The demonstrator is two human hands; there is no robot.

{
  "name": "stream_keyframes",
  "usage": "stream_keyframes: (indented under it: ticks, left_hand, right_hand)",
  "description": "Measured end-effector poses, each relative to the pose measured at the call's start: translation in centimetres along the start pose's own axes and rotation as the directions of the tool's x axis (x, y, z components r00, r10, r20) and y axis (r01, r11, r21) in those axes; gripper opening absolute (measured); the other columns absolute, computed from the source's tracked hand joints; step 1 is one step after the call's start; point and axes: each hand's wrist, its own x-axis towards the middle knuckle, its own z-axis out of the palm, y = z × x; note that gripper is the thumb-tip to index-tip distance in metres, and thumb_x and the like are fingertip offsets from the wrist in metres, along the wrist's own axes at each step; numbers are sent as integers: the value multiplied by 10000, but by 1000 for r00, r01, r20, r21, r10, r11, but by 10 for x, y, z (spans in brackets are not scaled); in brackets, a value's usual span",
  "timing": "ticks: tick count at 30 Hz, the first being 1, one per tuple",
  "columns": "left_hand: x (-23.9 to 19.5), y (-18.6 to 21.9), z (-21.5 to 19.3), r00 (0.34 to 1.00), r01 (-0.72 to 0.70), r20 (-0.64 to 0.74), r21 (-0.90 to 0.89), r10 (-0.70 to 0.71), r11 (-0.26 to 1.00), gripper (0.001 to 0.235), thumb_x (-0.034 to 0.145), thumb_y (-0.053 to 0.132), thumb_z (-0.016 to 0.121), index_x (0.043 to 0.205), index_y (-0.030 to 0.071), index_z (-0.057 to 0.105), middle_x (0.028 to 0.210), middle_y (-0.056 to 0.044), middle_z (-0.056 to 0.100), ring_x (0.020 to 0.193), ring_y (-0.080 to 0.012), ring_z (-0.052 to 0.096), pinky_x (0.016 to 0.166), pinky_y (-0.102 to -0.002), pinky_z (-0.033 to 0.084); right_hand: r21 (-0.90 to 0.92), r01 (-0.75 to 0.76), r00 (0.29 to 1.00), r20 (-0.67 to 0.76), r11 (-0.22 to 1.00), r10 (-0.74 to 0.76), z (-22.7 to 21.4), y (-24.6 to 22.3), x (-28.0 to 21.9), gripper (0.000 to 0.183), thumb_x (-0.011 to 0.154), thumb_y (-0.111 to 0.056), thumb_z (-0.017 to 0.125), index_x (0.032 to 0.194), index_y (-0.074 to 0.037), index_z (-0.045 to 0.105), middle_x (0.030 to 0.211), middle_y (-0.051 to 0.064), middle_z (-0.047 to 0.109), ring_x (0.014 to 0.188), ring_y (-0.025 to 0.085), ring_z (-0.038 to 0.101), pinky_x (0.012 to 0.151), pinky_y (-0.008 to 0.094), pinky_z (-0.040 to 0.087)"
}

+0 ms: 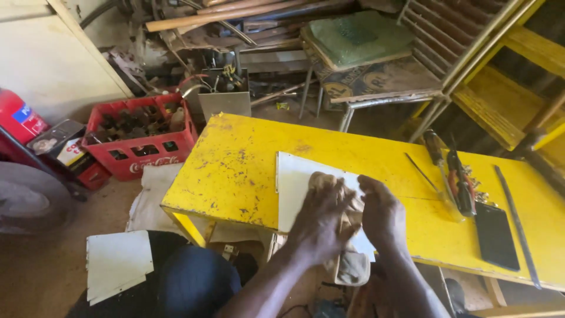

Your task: Tracing a paper template onto a metal sheet using a metal scribe to mark it for cutting.

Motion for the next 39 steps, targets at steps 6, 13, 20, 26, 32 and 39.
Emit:
stream_keyframes:
  ticks: [6,13,20,26,32,39]
  left_hand:
    - [0,12,7,999,-32,2,182,32,983,813,910,552,669,1456,-33,526,1517,-285,527,1485,-487,416,1262,-690,236]
    - [59,-92,13,974,200,-196,499,-115,843,544,883,420,603,1279,80,755,1370,-194,684,1386,-419,562,1246,-689,219]
    - [13,-78,14,959,283,-172,509,-226,813,624,838,394,651,1354,42,635,1444,-227,611,1395,-415,557,1208,-605,310]
    - [-55,-16,-6,951,282,5,407,-310,869,671,892,323,597,1470,-12,527,1488,-277,550,1420,-436,516,1150,-572,344]
    - [5,-42,-6,957,279,-48,428,-287,860,615,886,355,604,1389,2,572,1363,-220,613,1290,-384,598,1125,-549,368]
    - [86,-152,37,976,201,-6,401,-217,894,541,897,395,604,1347,94,618,1395,-148,612,1335,-357,588,1118,-568,401]
  right_hand:
    - [160,90,990,-126,983,-70,10,35,18,463,1013,-168,556,1470,-157,632,1388,21,746,1303,148,676,1158,320,469]
    - [-304,298,954,94,905,-283,26,49,12,457,1069,-293,556,1525,-266,586,1553,88,616,1466,366,535,1206,525,452]
    - [-454,421,905,143,786,-402,35,48,8,477,1053,-328,516,1460,-148,686,1577,76,612,1517,313,504,1202,466,443]
    - [-465,448,889,142,763,-435,38,55,13,480,1032,-345,557,1452,-156,693,1565,70,626,1497,308,531,1179,464,473]
    - [-534,368,927,150,761,-343,42,47,8,534,1038,-378,522,1523,-182,625,1647,76,542,1553,291,463,1252,433,402]
    - [-504,305,952,177,808,-249,32,20,-3,545,1046,-406,484,1532,-192,607,1680,60,493,1579,289,418,1278,439,361]
